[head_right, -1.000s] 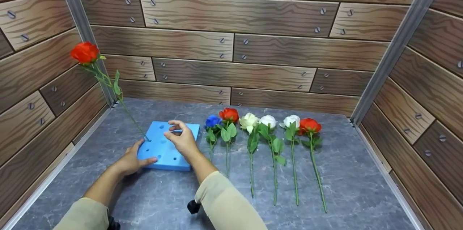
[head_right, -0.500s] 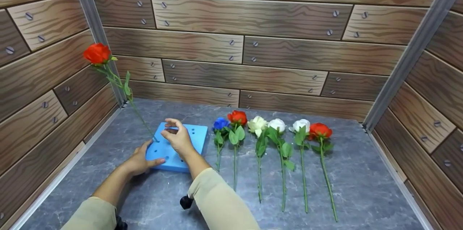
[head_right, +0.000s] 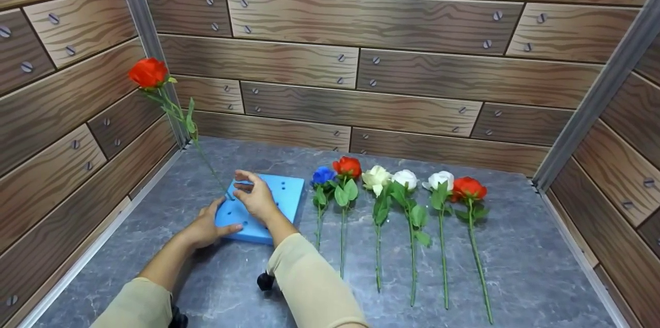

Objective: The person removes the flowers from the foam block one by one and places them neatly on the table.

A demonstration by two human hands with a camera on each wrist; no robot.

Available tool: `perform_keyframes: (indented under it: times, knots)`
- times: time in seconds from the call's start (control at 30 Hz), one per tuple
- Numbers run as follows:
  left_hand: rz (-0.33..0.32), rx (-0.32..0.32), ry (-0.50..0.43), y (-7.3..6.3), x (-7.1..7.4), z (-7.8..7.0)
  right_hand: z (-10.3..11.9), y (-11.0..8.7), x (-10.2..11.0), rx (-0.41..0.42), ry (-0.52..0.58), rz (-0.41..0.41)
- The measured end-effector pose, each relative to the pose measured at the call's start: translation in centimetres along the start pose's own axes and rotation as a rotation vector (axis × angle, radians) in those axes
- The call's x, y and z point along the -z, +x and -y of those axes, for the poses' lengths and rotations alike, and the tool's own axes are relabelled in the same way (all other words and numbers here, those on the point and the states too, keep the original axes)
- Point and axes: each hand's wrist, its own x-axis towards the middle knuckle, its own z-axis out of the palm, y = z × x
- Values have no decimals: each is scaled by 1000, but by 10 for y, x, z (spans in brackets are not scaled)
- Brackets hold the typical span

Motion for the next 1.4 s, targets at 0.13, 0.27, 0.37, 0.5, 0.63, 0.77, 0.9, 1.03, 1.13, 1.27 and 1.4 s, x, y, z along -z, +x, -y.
perform_keyframes:
  times: [0.13, 0.27, 0.37, 0.5, 0.63, 0.77, 0.9, 1.03, 1.13, 1.27, 1.4]
  knots:
    - [-5, 2, 21, -1, 2, -1, -4, 1, -3, -2, -62, 35]
    - [-7, -4, 22, -2, 3, -2, -5, 3, -5, -1, -130, 92]
    - [6, -2, 12, -2, 1, -2, -5, 1, -4, -27, -181, 113]
    - [15, -1, 12, -2, -2, -2, -3, -1, -3, -45, -273, 148]
    - [13, 0, 12, -1, -2, -1, -2, -3, -3, -49, -330, 161]
    - [15, -2, 13, 0, -1, -2, -1, -3, -4, -55, -368, 151]
    - [17, -5, 18, -1, 0, -2, 0, -3, -6, -60, -370, 119]
    - [21, -13, 21, -1, 1, -2, 0, -1, -9, -57, -357, 63]
    - [17, -33, 27, 0, 2, -1, -1, 0, -11, -51, -366, 20]
    - [8, -45, 27, 0, 1, 0, -2, 1, -12, -43, -360, -16]
    - [12, -33, 14, -2, 1, -1, -3, 1, -12, -37, -355, -28]
